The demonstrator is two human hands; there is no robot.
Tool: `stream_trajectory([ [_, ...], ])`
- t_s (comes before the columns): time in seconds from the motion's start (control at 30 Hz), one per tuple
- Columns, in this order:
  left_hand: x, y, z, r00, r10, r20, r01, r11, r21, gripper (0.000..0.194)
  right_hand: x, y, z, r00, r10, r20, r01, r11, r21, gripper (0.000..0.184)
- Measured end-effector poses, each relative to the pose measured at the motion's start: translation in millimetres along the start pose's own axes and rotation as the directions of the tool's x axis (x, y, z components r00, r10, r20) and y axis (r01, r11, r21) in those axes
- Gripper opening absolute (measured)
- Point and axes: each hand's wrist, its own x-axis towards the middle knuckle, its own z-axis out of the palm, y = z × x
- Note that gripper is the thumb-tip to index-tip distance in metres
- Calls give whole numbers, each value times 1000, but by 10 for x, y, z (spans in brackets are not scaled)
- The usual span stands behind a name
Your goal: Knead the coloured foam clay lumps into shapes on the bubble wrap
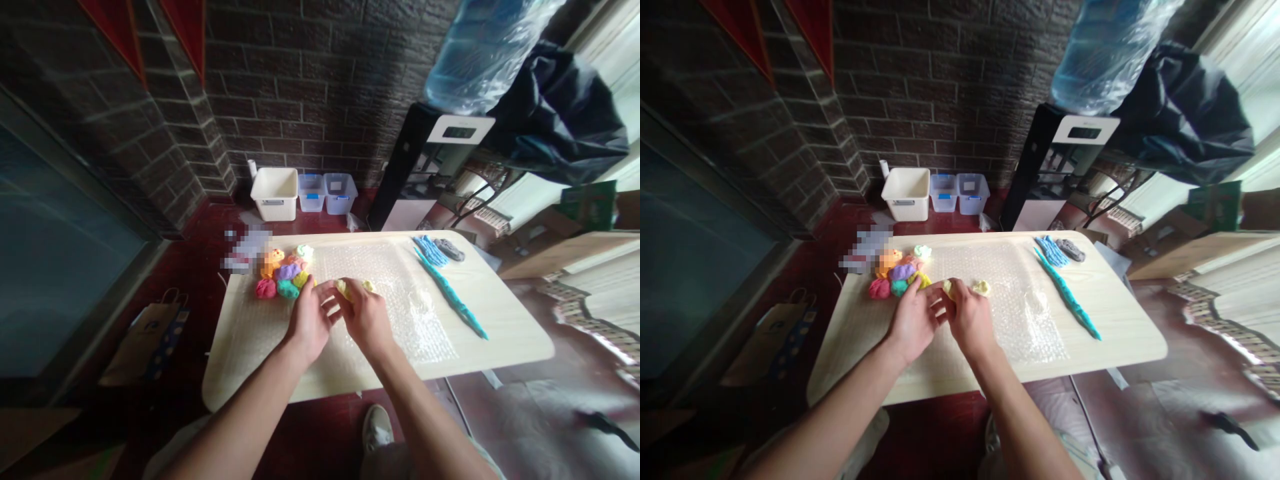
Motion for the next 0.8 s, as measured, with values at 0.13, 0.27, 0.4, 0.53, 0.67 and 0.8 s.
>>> stream_trajectory([
  [0.13, -17, 122, 7, 993, -96, 71, 107, 977, -182, 44, 21, -210, 157, 988, -153, 17, 154, 983, -99, 39],
  [0.27, 3, 324, -69, 995, -72, 70, 86, 973, -215, 57, -40, -520, 281, 952, -274, 139, 264, 961, 86, 53],
  [0.4, -17, 452, -99, 985, -59, 162, 89, 978, -186, 48, -28, -715, 234, 977, -215, 17, 212, 972, 102, 46],
  [0.53, -105, 409, -42, 917, -175, 358, 229, 967, -114, 51, 67, -789, 212, 953, -274, -126, 272, 962, -32, 56],
  [0.67, -200, 375, -66, 890, -129, 437, 199, 973, -119, 76, 80, -786, 395, 939, -338, 56, 342, 936, -81, 62],
  [0.8, -263, 420, -157, 910, -74, 409, 144, 979, -144, 79, 62, -821, 548, 947, -319, 35, 321, 943, -88, 61],
])
